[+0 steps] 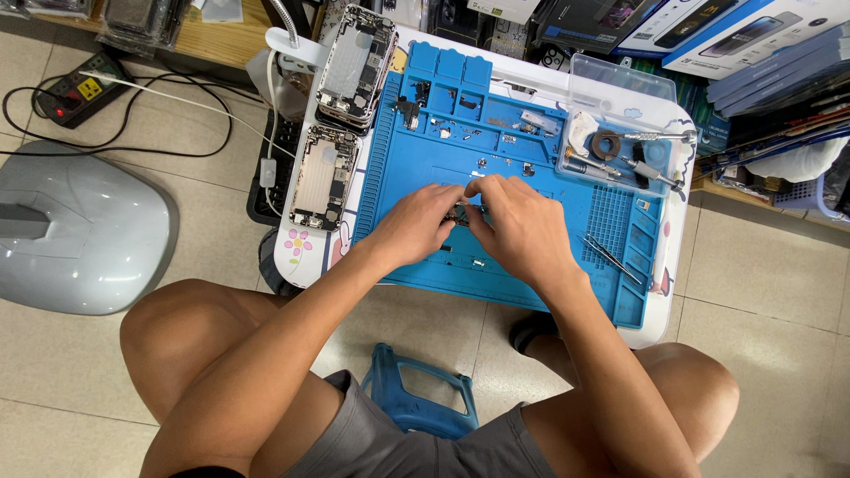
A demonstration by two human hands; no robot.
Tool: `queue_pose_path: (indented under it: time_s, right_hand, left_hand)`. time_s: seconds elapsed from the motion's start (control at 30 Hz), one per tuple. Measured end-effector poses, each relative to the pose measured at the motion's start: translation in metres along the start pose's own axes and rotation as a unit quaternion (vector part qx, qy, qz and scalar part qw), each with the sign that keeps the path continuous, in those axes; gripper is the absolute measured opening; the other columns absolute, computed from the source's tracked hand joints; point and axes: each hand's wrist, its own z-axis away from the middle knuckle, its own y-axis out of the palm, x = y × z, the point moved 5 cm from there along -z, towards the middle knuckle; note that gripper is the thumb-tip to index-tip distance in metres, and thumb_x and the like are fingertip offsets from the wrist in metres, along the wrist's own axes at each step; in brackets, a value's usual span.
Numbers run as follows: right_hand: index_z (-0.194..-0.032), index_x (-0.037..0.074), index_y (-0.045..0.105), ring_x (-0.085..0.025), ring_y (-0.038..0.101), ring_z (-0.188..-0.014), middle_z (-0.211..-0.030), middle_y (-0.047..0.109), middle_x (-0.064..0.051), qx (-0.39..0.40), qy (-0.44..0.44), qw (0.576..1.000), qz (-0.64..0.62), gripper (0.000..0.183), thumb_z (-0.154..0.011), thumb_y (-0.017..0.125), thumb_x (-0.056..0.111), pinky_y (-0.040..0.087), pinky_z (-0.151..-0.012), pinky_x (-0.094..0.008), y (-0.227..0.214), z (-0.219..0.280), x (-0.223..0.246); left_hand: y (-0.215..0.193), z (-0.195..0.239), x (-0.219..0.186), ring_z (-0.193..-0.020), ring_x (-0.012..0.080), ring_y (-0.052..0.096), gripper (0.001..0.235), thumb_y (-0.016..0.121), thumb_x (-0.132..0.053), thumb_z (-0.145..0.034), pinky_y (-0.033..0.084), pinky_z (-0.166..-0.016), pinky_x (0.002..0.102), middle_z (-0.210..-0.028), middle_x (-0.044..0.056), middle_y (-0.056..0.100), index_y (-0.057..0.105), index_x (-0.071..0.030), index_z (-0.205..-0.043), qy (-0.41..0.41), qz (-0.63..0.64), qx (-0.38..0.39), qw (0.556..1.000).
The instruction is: The person uses a screwdriver to remove screws from a disassembled smartphone chassis on a blue work mat, then uses a toothbrush to clean the interior surfaces of the chassis.
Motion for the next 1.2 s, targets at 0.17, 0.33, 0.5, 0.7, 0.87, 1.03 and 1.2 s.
queue_pose_path:
  time_s: [0.17,0.33,0.5,0.7,0.87,1.03,1.2]
  right_hand:
    - [-0.109,0.016,0.064,-0.015,0.066,-0.069,-0.073,0.062,0.001,-0.003,-0.007,1.0,0.009,0.016,-0.099,0.077,0.015,0.053,-0.053,-0.025,0.005,0.001,0.001]
    - [-0.108,0.016,0.065,-0.014,0.066,-0.068,-0.072,0.062,0.001,-0.002,-0.008,1.0,0.012,0.016,-0.099,0.078,0.015,0.053,-0.053,-0.023,0.004,0.0,0.001]
    - [-0.109,0.016,0.065,-0.014,0.064,-0.067,-0.071,0.06,0.002,-0.005,-0.012,1.0,0.017,0.015,-0.099,0.077,0.015,0.052,-0.052,-0.024,0.007,0.002,0.0]
    - [-0.108,0.015,0.065,-0.015,0.067,-0.066,-0.07,0.059,0.001,0.002,-0.012,1.0,0.005,0.013,-0.101,0.076,0.015,0.051,-0.051,-0.024,0.004,-0.001,0.001]
    - [-0.108,0.015,0.065,-0.014,0.066,-0.066,-0.07,0.058,0.002,-0.001,-0.016,1.0,0.008,0.014,-0.1,0.077,0.015,0.052,-0.052,-0.023,0.005,0.0,0.001]
    - [-0.108,0.014,0.065,-0.015,0.066,-0.066,-0.071,0.057,0.001,-0.001,-0.02,1.0,0.005,0.013,-0.102,0.076,0.015,0.053,-0.052,-0.024,0.003,-0.001,0.003]
    - [-0.107,0.014,0.065,-0.015,0.067,-0.066,-0.072,0.059,0.001,0.003,-0.014,1.0,-0.003,0.014,-0.101,0.078,0.016,0.053,-0.053,-0.024,0.002,-0.002,0.002]
  left_hand:
    - [0.004,-0.001,0.004,-0.114,0.0426,0.068,0.052,0.064,0.006,-0.096,0.063,-0.089,0.054,-0.124,0.029,0.068,0.05,0.009,-0.147,0.006,-0.011,-0.002,1.0]
    - [0.008,-0.002,0.011,-0.109,0.0386,0.069,0.053,0.066,0.004,-0.095,0.063,-0.086,0.05,-0.118,0.024,0.069,0.051,0.006,-0.147,0.011,-0.023,-0.004,1.0]
    - [0.008,-0.002,0.01,-0.105,0.036,0.069,0.052,0.067,0.004,-0.095,0.063,-0.083,0.048,-0.114,0.023,0.07,0.053,0.006,-0.144,0.01,-0.023,-0.008,1.0]
    - [0.005,-0.003,0.006,-0.102,0.0338,0.069,0.051,0.067,0.004,-0.094,0.062,-0.081,0.046,-0.109,0.02,0.07,0.054,0.006,-0.144,0.006,-0.022,-0.007,1.0]
    - [0.006,-0.002,0.007,-0.101,0.034,0.069,0.051,0.068,0.003,-0.094,0.062,-0.081,0.046,-0.107,0.02,0.07,0.055,0.005,-0.143,0.005,-0.028,-0.009,1.0]
    - [0.004,-0.002,0.006,-0.1,0.035,0.068,0.049,0.066,0.005,-0.095,0.062,-0.079,0.047,-0.106,0.022,0.069,0.054,0.006,-0.143,0.01,-0.026,-0.012,1.0]
    - [0.001,0.0,0.0,-0.102,0.0349,0.068,0.05,0.066,0.005,-0.095,0.062,-0.08,0.047,-0.108,0.022,0.069,0.054,0.006,-0.143,0.007,-0.025,-0.012,1.0]
